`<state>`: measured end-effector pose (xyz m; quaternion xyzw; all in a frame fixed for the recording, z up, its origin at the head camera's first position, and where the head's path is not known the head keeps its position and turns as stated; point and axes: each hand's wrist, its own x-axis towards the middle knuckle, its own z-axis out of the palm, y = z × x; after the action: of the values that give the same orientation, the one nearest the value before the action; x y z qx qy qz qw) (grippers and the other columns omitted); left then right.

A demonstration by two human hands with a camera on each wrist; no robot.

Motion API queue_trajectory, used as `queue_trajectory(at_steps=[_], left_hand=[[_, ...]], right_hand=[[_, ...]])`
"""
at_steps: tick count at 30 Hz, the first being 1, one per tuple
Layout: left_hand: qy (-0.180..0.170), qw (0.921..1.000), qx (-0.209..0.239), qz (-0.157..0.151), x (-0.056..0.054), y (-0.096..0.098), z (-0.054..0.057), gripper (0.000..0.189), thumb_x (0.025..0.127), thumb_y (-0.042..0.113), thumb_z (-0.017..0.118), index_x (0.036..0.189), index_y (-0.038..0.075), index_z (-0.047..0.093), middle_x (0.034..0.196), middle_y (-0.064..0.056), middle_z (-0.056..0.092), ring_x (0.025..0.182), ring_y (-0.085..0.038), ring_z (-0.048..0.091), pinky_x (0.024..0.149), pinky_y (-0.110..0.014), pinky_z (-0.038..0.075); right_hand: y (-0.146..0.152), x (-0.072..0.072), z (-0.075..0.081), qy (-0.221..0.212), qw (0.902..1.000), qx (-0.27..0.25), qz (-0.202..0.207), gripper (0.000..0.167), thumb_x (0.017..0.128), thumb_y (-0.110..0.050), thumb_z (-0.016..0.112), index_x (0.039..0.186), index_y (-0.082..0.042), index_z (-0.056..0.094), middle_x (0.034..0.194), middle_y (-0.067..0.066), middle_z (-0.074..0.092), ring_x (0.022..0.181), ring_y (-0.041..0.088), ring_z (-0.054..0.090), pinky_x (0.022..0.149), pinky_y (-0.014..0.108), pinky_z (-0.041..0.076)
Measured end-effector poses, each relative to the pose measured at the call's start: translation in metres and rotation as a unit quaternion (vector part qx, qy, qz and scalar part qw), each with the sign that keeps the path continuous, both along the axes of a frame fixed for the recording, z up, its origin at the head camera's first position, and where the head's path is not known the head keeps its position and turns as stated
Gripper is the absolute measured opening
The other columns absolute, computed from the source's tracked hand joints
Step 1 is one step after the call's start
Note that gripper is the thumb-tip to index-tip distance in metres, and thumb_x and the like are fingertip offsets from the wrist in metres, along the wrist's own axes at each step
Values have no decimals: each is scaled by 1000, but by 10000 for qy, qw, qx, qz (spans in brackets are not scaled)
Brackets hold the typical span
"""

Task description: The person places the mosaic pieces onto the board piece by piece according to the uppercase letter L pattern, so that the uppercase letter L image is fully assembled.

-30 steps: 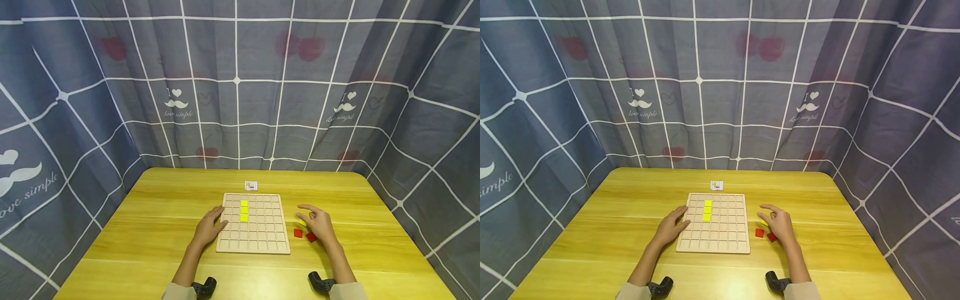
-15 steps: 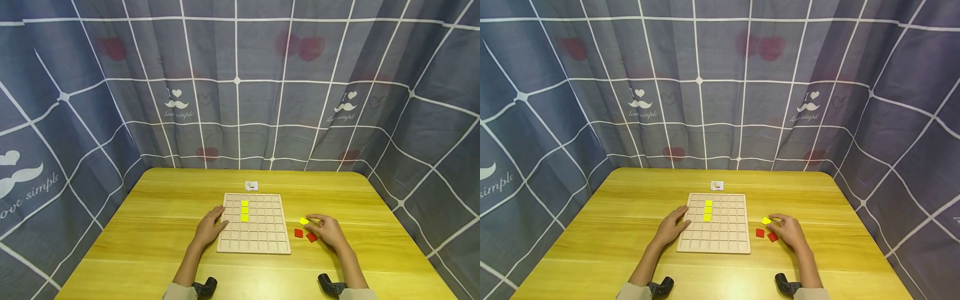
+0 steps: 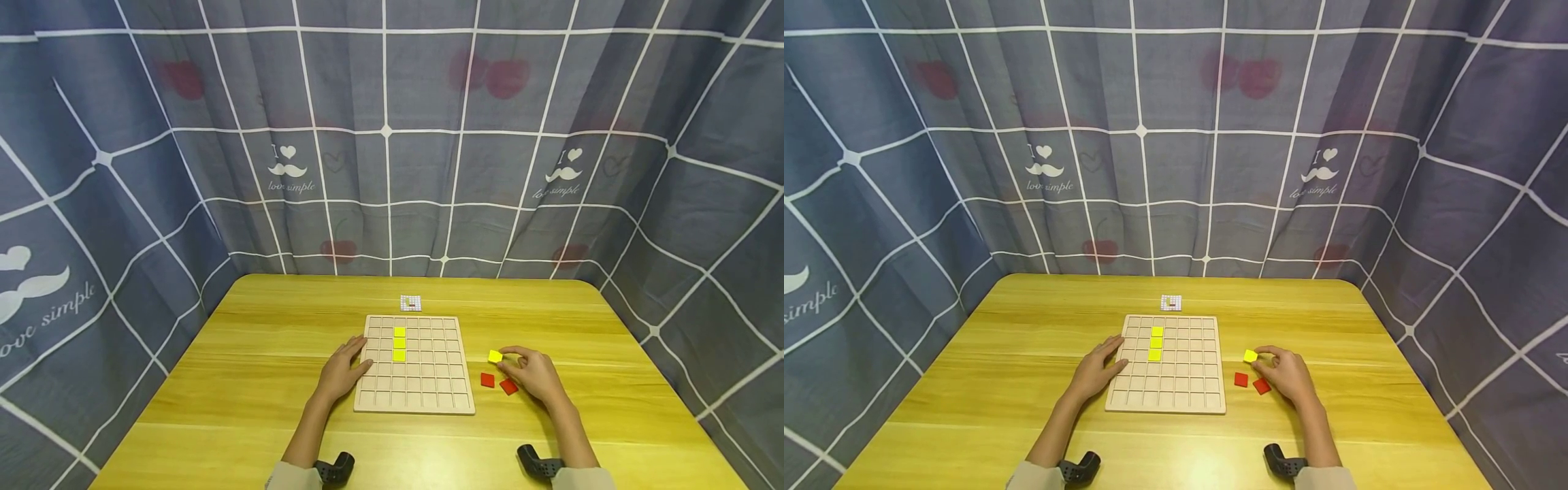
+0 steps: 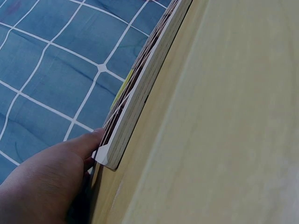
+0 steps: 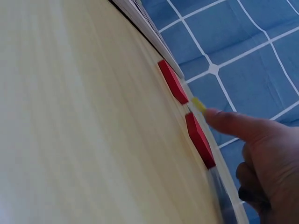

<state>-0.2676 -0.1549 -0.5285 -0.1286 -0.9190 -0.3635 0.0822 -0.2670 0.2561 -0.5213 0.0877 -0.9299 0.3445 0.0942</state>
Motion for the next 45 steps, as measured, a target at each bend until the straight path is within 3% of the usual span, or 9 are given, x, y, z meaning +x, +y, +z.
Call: queue_trajectory(at_steps=[7,16,24,29,35,40,45], left_hand=[[-32,10000,-6,17,0,0,0,55,89,32,62,136,8,47,141,-13,40,131,-35,32,104,-55,27],[-10,10000,-11,4,0,1,1,55,89,31,62,136,7,47,141,-13,40,131,-34,32,105,-54,27],[-37,10000,14,16,0,0,2,55,88,31,62,135,7,47,142,-13,40,131,-36,31,105,-55,27],[-32,10000,19,19,0,1,2,55,88,31,62,135,7,47,141,-13,40,131,-34,32,106,-53,26],[-23,10000,15,21,1,1,2,55,88,31,63,135,7,48,141,-13,41,131,-35,32,105,-54,27],[-30,10000,-23,41,1,1,2,55,88,31,62,135,7,48,141,-14,40,130,-36,33,104,-55,28],[-39,10000,-8,54,0,1,1,55,88,32,62,135,7,48,141,-14,40,130,-38,33,103,-56,28]], right_hand=[[-22,-4,10,409,9984,-348,167,30,81,-30,72,107,-15,69,46,-8,25,40,5,16,36,19,19],[-67,-12,16,693,9926,-681,723,26,80,-26,73,105,-20,69,45,-10,23,41,3,14,36,18,16],[-117,-14,17,753,9838,-802,1419,26,79,-21,74,105,-16,70,46,-13,20,42,0,13,39,16,15],[-143,-12,11,473,9829,-647,1660,25,80,-25,74,103,-19,70,47,-13,19,43,1,13,39,17,17],[-160,-12,3,206,9823,-429,1810,23,80,-31,73,101,-21,71,45,-14,27,41,0,18,38,17,20],[-164,-13,-3,306,9820,-143,1859,22,80,-33,73,99,-22,71,46,-13,32,41,0,21,38,17,23],[-167,-12,-3,546,9808,34,1873,20,79,-32,73,97,-23,72,62,-4,59,42,-1,21,39,18,24]])
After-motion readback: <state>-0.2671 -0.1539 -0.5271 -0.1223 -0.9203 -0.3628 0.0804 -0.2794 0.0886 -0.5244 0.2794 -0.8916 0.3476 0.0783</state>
